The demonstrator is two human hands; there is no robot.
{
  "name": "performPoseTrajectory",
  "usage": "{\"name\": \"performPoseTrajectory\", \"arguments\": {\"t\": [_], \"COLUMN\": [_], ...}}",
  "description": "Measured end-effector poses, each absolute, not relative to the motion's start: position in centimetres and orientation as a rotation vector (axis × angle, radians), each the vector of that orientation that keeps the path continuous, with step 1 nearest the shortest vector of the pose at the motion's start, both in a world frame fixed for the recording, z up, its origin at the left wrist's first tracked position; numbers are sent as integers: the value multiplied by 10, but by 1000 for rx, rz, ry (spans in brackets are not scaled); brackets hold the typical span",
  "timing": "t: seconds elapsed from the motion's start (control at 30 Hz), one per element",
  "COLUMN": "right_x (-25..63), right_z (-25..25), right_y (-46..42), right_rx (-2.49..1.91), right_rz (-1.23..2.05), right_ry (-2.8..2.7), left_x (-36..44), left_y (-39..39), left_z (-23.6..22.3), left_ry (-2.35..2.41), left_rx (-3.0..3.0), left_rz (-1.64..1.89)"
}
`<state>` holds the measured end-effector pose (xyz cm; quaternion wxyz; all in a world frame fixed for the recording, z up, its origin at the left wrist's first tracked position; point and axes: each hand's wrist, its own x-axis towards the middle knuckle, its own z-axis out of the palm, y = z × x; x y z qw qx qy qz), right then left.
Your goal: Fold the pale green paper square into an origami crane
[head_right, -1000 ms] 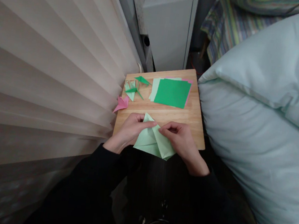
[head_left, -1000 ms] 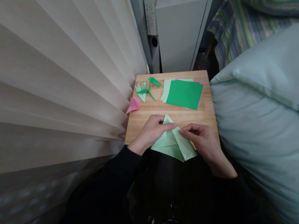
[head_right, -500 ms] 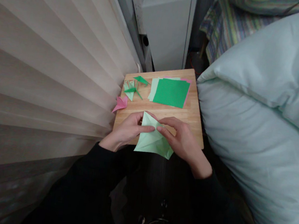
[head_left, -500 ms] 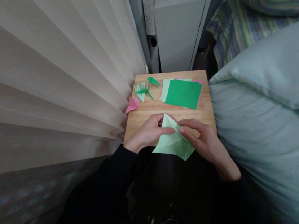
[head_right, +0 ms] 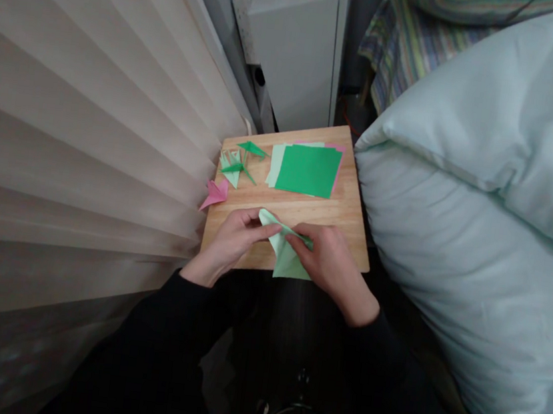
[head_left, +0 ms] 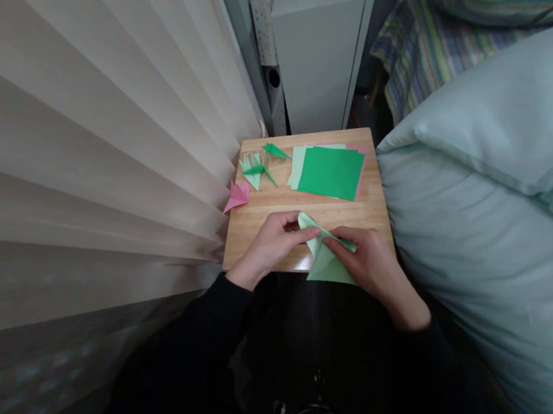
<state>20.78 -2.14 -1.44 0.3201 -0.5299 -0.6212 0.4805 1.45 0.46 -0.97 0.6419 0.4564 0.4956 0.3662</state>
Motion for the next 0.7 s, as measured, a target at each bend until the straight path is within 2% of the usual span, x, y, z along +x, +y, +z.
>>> {"name": "performPoseTrajectory", "arguments": {"t": [0.13, 0.53, 0.7], "right_x": [209, 213, 215], "right_z": [-13, -16, -7], "right_y": [-21, -19, -22], "right_rx": [-1393, -1416, -1366], "right_rz": [1135, 972, 1125], "right_ry": [-1848, -2006, -1909], "left_x": [11, 8, 6], "left_y": [5, 9, 10], "left_z": [-12, -12, -11], "left_ry": [1178, 1223, 1261], "left_rx": [1145, 1095, 1232], "left_rz": [833, 980, 986]}}
